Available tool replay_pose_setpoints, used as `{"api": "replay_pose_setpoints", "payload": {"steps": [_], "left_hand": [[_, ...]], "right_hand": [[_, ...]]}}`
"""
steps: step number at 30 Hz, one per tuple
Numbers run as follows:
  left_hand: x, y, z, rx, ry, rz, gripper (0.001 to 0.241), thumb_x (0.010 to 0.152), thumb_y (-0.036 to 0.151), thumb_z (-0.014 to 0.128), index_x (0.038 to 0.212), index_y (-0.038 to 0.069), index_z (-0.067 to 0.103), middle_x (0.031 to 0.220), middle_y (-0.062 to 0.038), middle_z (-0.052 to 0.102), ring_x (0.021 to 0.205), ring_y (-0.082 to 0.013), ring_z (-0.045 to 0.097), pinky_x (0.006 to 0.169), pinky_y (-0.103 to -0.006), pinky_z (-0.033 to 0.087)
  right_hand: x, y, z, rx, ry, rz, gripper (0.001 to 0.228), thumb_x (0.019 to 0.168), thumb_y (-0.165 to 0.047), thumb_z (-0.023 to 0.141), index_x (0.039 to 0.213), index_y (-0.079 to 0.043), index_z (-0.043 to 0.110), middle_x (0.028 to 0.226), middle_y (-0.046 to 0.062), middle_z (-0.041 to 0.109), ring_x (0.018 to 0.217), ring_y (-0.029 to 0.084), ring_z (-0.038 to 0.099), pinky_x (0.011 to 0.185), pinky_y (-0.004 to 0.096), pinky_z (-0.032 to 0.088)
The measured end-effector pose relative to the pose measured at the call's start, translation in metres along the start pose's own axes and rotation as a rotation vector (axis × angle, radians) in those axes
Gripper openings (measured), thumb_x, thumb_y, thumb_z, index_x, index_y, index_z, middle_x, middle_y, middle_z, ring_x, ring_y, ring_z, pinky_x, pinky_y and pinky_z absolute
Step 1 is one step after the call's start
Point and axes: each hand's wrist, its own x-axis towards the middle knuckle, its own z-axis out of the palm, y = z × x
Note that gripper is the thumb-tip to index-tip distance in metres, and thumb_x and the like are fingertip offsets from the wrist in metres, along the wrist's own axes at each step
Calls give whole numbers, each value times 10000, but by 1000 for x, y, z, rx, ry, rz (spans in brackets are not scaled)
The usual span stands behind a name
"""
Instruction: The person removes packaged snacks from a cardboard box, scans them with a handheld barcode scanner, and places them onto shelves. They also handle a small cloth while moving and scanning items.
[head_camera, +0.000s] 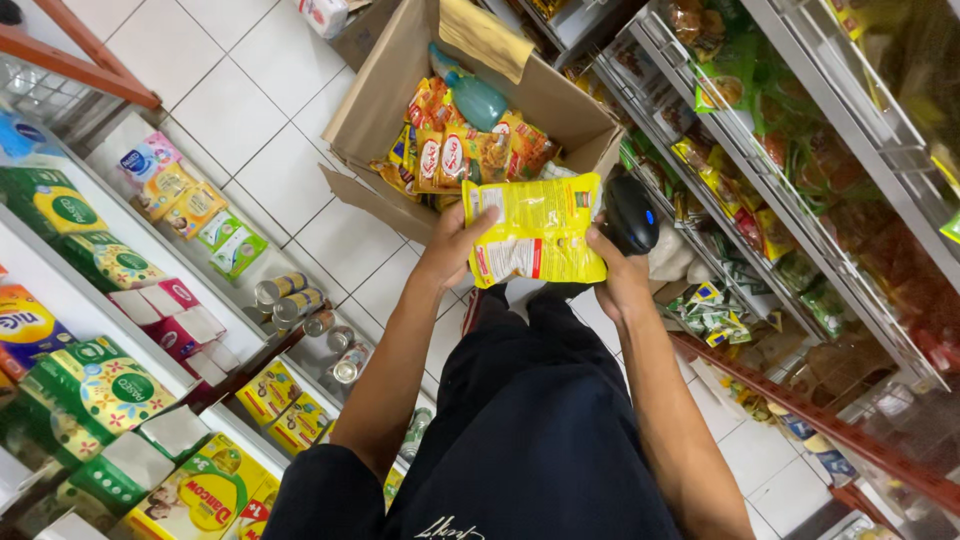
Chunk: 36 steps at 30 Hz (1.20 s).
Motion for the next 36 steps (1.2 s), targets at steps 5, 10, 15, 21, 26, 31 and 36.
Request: {"api": "replay_pose_setpoints", "payload": {"steps": [5, 10, 15, 21, 26, 31, 36], "left_hand": [[3, -8, -6, 139, 29, 34, 383, 1054, 263, 622, 1248, -66, 642, 1159, -133, 729, 1006, -174, 707, 888, -337, 577], [3, -2, 1, 168, 52, 134, 391, 1050, 289, 618, 1223, -60, 656, 1145, -128, 733, 1002, -160, 711, 894, -332, 578], [-2, 8, 12, 93, 41, 94, 500, 1075, 387, 514, 1216, -71, 656, 1150, -140, 745, 1016, -172, 732, 908, -335, 581], [-11, 28, 35, 147, 29, 230, 553, 1076, 383, 490, 1440, -30, 539, 1304, -130, 684, 1140, -159, 691, 1020, -308, 541], [-13, 41, 53, 204, 43, 285, 526, 1107, 337, 490, 1452, -57, 545, 1293, -163, 698, 1126, -188, 693, 1005, -329, 549], [-23, 56, 74, 705, 15, 451, 418, 1117, 298, 506, 1359, -13, 643, 1231, -132, 737, 1055, -171, 705, 929, -328, 566], [-35, 70, 103, 1282, -90, 521, 287, 1048, 230, 573, 1238, 84, 733, 878, -184, 734, 752, -294, 708, 699, -385, 540]], "right_hand": [[3, 1, -9, -67, -82, -58, 345, 863, 68, 726, 1157, -64, 602, 1084, 37, 630, 1027, 188, 637, 928, 335, 542], [7, -1, 0, -246, 2, -147, 343, 874, 60, 722, 1180, -58, 621, 1096, 27, 640, 1051, 169, 614, 954, 315, 507], [6, -7, 2, -206, -7, -214, 316, 886, 63, 726, 1157, -59, 617, 1081, 22, 628, 1031, 166, 602, 948, 320, 490], [10, -5, -2, 21, -14, -159, 331, 850, 76, 725, 1115, -77, 599, 1046, 17, 603, 1008, 177, 610, 925, 326, 511], [4, -3, 13, -120, 94, -208, 259, 863, 4, 748, 1089, -73, 647, 1019, 27, 656, 958, 152, 636, 869, 300, 527], [-20, -34, 32, -691, 168, -204, 226, 936, -150, 799, 1122, -53, 717, 853, 98, 644, 678, 208, 553, 638, 379, 443], [-34, -62, 47, -985, -226, -791, 352, 862, -165, 839, 1124, -7, 665, 940, 112, 693, 829, 208, 646, 748, 348, 514]]}}
